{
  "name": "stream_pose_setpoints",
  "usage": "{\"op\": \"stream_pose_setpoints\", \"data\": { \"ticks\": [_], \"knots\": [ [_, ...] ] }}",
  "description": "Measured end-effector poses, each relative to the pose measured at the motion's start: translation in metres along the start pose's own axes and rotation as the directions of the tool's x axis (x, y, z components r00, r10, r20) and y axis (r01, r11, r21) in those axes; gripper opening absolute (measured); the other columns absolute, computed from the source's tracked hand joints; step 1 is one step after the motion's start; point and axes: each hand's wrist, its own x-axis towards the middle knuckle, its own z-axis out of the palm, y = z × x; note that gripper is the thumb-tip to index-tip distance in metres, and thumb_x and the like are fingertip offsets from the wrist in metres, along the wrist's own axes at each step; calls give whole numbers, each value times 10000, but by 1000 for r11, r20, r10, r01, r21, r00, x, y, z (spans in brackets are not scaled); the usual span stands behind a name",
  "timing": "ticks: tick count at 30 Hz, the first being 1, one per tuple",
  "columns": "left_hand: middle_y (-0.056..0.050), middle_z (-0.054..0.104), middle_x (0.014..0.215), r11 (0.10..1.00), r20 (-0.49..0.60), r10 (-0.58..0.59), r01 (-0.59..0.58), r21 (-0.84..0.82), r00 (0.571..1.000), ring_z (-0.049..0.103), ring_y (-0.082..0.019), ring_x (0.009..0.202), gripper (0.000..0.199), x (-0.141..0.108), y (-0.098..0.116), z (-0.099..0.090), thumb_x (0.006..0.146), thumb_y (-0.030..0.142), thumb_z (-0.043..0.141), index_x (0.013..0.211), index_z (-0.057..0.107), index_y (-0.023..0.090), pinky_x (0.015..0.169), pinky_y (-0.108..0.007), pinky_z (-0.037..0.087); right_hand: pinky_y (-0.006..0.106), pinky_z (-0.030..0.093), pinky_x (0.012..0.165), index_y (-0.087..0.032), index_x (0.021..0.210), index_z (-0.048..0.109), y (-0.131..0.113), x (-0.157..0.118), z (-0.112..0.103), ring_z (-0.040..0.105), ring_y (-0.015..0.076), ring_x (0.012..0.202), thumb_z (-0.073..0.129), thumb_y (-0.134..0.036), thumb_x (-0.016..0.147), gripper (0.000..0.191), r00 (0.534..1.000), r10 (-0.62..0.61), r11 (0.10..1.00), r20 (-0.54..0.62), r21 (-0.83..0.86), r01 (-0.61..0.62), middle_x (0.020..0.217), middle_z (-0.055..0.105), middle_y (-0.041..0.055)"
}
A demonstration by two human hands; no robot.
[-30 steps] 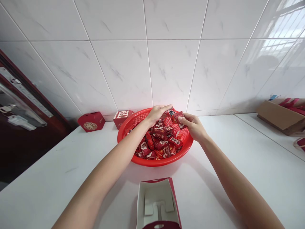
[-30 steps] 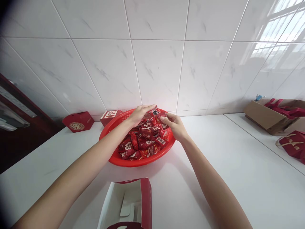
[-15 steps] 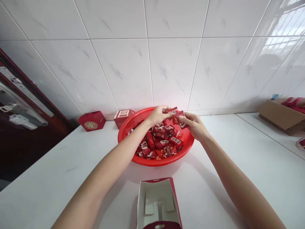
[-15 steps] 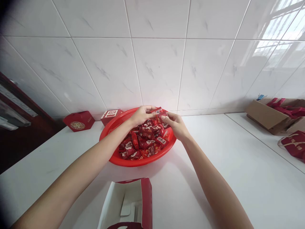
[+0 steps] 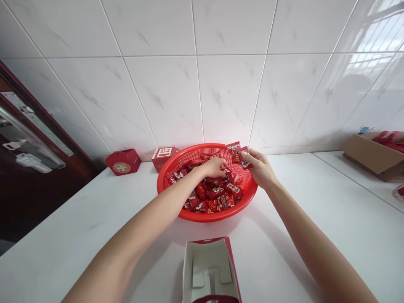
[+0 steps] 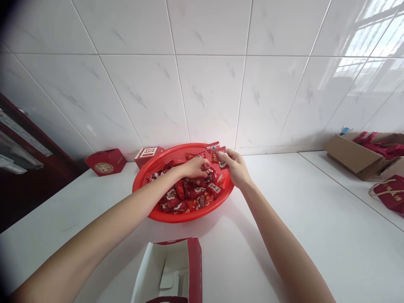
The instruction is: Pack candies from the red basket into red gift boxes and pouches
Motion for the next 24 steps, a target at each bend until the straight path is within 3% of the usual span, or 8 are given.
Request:
{"op": "stream_pose_setpoints", "data": {
  "ticks": [3,9,18,24],
  "knots": [
    [-58,774,962,996,38,3,-6,93,999,706,-274,986,302,1,-1,4,651,40,713,922,740,172,905,-329,530,290,481,641,-211,781,737,1,0,0,601,152,637,890,-540,647,387,1000,10,1000,8,3,-10,685,682,-7],
    [-52,767,1130,996,-52,9,-4,89,999,683,-228,1103,340,4,1,-7,842,74,535,1073,760,183,958,-276,503,289,485,648,-218,781,730,4,1,-1,613,154,659,873,-557,673,383,1000,-14,1000,6,-21,14,716,692,-6],
    [-7,739,815,999,-75,1,-5,-53,997,666,-163,737,277,3,2,-15,794,78,511,899,750,170,710,-242,519,283,483,629,-214,777,723,2,0,0,599,148,651,879,-540,656,380,1000,6,1000,-6,-3,-6,705,677,-7],
    [2,675,711,995,-83,-16,7,-104,996,607,-161,674,224,4,-2,-16,800,150,485,769,706,171,626,-251,468,297,484,642,-215,773,720,1,0,1,603,159,661,884,-548,646,392,1000,5,1000,-5,-5,-5,712,682,-2]
  ]
}}
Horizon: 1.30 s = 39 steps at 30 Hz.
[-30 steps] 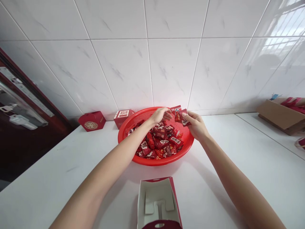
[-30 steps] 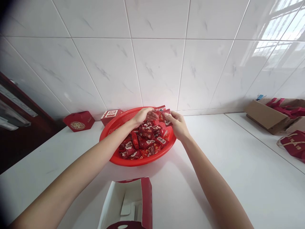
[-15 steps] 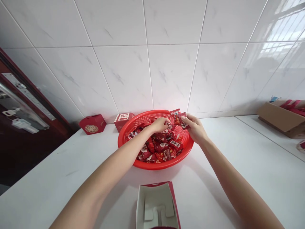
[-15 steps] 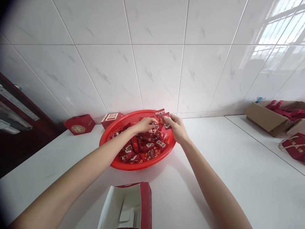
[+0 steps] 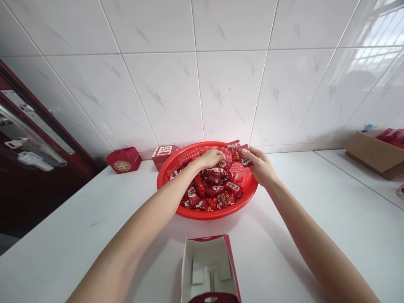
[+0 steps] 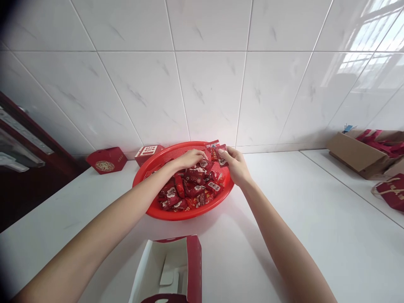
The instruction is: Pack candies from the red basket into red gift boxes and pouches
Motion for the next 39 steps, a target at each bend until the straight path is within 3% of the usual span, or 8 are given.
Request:
{"op": "stream_pose_setpoints", "data": {
  "ticks": [6,12,18,23,29,39],
  "knots": [
    [5,679,703,1000,31,-18,19,-13,999,593,-154,644,224,1,-3,-1,764,134,497,777,718,166,592,-247,442,302,475,666,-216,794,736,0,1,-2,600,161,675,880,-555,649,396,1000,-6,1000,8,-18,6,726,683,-2],
    [2,757,919,994,48,-16,11,113,999,676,-167,787,373,-8,1,-6,787,90,552,1083,747,207,660,-226,488,293,471,630,-219,819,750,-1,1,-1,614,174,713,855,-560,661,390,1000,-20,996,-19,-90,18,778,716,16],
    [-13,783,1013,967,12,12,-14,255,1000,705,-178,943,288,-14,9,-10,792,63,562,941,768,198,795,-209,516,313,508,641,-222,790,721,-2,-1,0,619,184,705,849,-566,665,388,1000,-21,996,-21,-89,19,760,713,18],
    [-14,794,989,959,160,25,-69,274,987,712,-195,974,254,-16,12,-6,798,88,594,926,786,196,848,-228,523,305,480,629,-218,782,711,-2,0,-1,588,166,689,843,-567,682,387,1000,-30,993,-8,-113,29,750,682,9],
    [-28,799,1008,959,258,-40,-36,282,965,728,-204,944,309,-15,10,0,745,91,620,985,788,188,796,-225,543,299,475,630,-216,797,717,-2,0,-1,582,163,686,833,-559,685,379,1000,-29,994,-10,-107,28,743,675,7],
    [-24,799,984,929,212,-40,-42,369,976,721,-197,948,240,-20,17,-9,776,101,591,876,786,197,783,-211,517,352,541,740,-236,779,704,-2,1,-1,650,212,761,861,-570,659,388,1000,-3,1000,17,-19,4,800,737,28]
  ]
}}
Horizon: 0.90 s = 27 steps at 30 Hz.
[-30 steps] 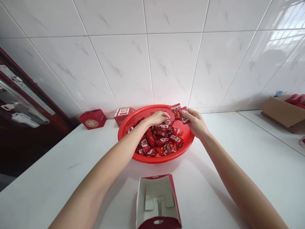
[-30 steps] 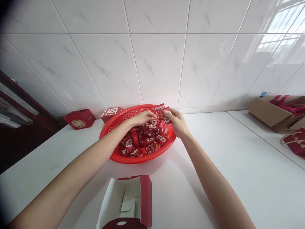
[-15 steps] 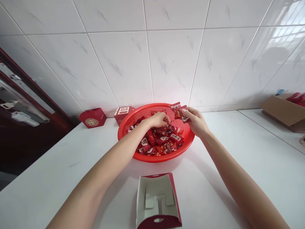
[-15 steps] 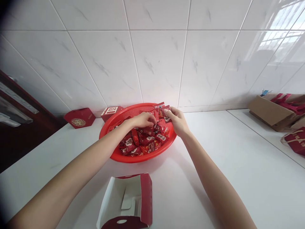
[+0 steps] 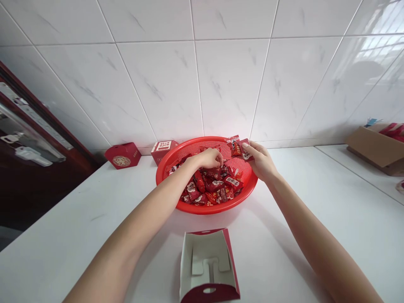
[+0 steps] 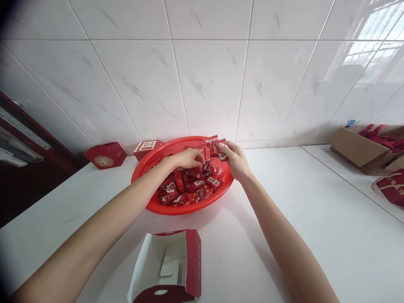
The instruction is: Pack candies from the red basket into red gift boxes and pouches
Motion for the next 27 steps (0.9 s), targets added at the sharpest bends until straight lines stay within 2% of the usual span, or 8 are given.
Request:
{"op": "stream_pose_setpoints", "data": {
  "ticks": [2,4,7,9,14,17,22,27],
  "knots": [
    [-29,796,887,999,22,-33,33,-1,999,724,-198,867,196,-2,0,-2,757,120,606,811,778,195,752,-219,525,360,547,744,-237,788,709,0,0,0,654,218,773,857,-579,655,395,1000,0,1000,-6,-5,0,813,743,32],
    [-28,779,776,995,113,-80,85,-47,990,719,-190,776,143,-4,-1,-3,731,136,626,727,756,194,710,-217,536,361,549,742,-234,792,710,0,0,1,653,217,772,849,-577,664,392,1000,-5,1000,-10,-7,5,804,736,33],
    [-28,755,684,979,292,-135,172,-107,947,713,-193,711,104,-5,-4,-3,676,124,656,626,713,194,670,-223,553,358,549,737,-230,782,703,0,0,2,648,211,760,841,-555,681,367,1000,-13,1000,-14,-3,13,776,718,29],
    [-32,755,681,975,351,-147,195,-105,925,721,-208,722,102,-5,-5,-3,623,100,682,612,717,195,671,-236,565,355,552,727,-229,772,703,0,-1,2,640,205,742,845,-547,677,361,1000,-15,1000,-18,1,15,757,712,24],
    [-34,770,719,983,365,-113,157,-91,924,733,-225,731,162,-4,-3,2,531,92,738,642,755,209,656,-249,575,348,543,704,-231,774,689,-1,-3,3,625,197,708,827,-554,694,360,1000,-15,1000,-15,-24,15,724,691,12],
    [-34,742,642,986,365,-123,156,-62,923,711,-211,655,68,-4,0,7,566,190,791,603,737,205,598,-239,548,342,529,695,-228,785,689,-2,-3,3,636,204,731,817,-553,702,358,1000,-11,999,-10,-39,11,736,690,15],
    [-33,720,601,990,361,-124,138,-12,924,645,-175,572,207,-2,3,12,659,382,806,589,720,207,560,-227,490,359,529,723,-232,777,691,-3,-4,4,638,210,728,819,-546,710,346,1000,-12,999,10,-32,12,710,675,11],
    [-16,704,614,995,404,-84,97,-10,911,653,-183,619,123,-3,5,13,651,311,784,645,711,212,565,-231,478,352,511,708,-230,780,697,-2,-4,3,634,205,711,842,-540,700,351,1000,1,1000,18,-1,-1,732,689,16]
  ]
}}
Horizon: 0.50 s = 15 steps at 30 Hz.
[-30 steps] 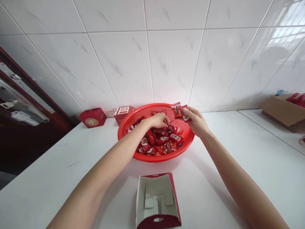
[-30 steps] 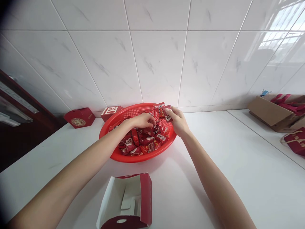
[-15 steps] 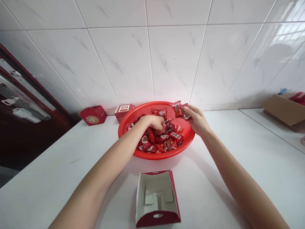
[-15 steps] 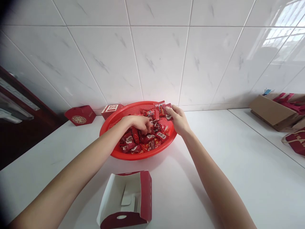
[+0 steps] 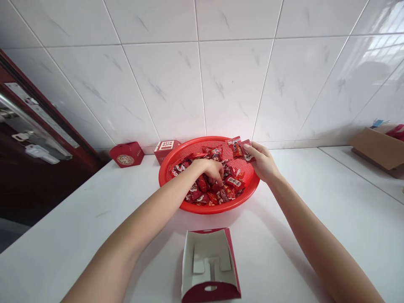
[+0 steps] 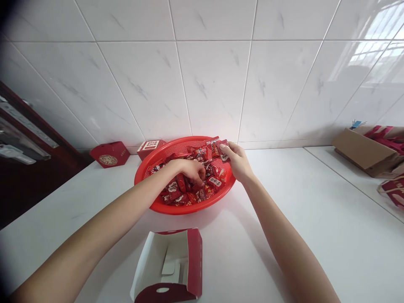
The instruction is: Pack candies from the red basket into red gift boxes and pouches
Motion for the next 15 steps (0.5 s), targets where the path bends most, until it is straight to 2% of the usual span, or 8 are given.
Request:
{"op": "stream_pose_setpoints", "data": {
  "ticks": [5,10,15],
  "knots": [
    [-14,705,621,1000,17,2,-2,-20,1000,670,-196,646,126,-3,4,1,675,275,746,787,745,217,565,-233,494,333,510,699,-233,783,700,2,2,-2,620,189,701,838,-568,692,373,1000,1,999,-20,-40,-1,733,680,3],
    [-37,756,731,999,34,4,-6,37,999,707,-216,737,169,-2,3,0,700,253,724,856,780,219,627,-241,533,328,521,685,-235,791,719,1,1,-2,632,199,725,855,-569,675,379,1000,4,999,-26,-33,-5,767,711,19],
    [-32,795,908,999,78,-28,26,31,997,732,-218,853,472,-1,2,-3,654,119,656,1099,772,228,751,-242,575,327,524,670,-230,788,725,-1,0,0,632,195,696,875,-565,650,392,1000,12,1000,-10,3,-12,731,706,10]
  ]
}}
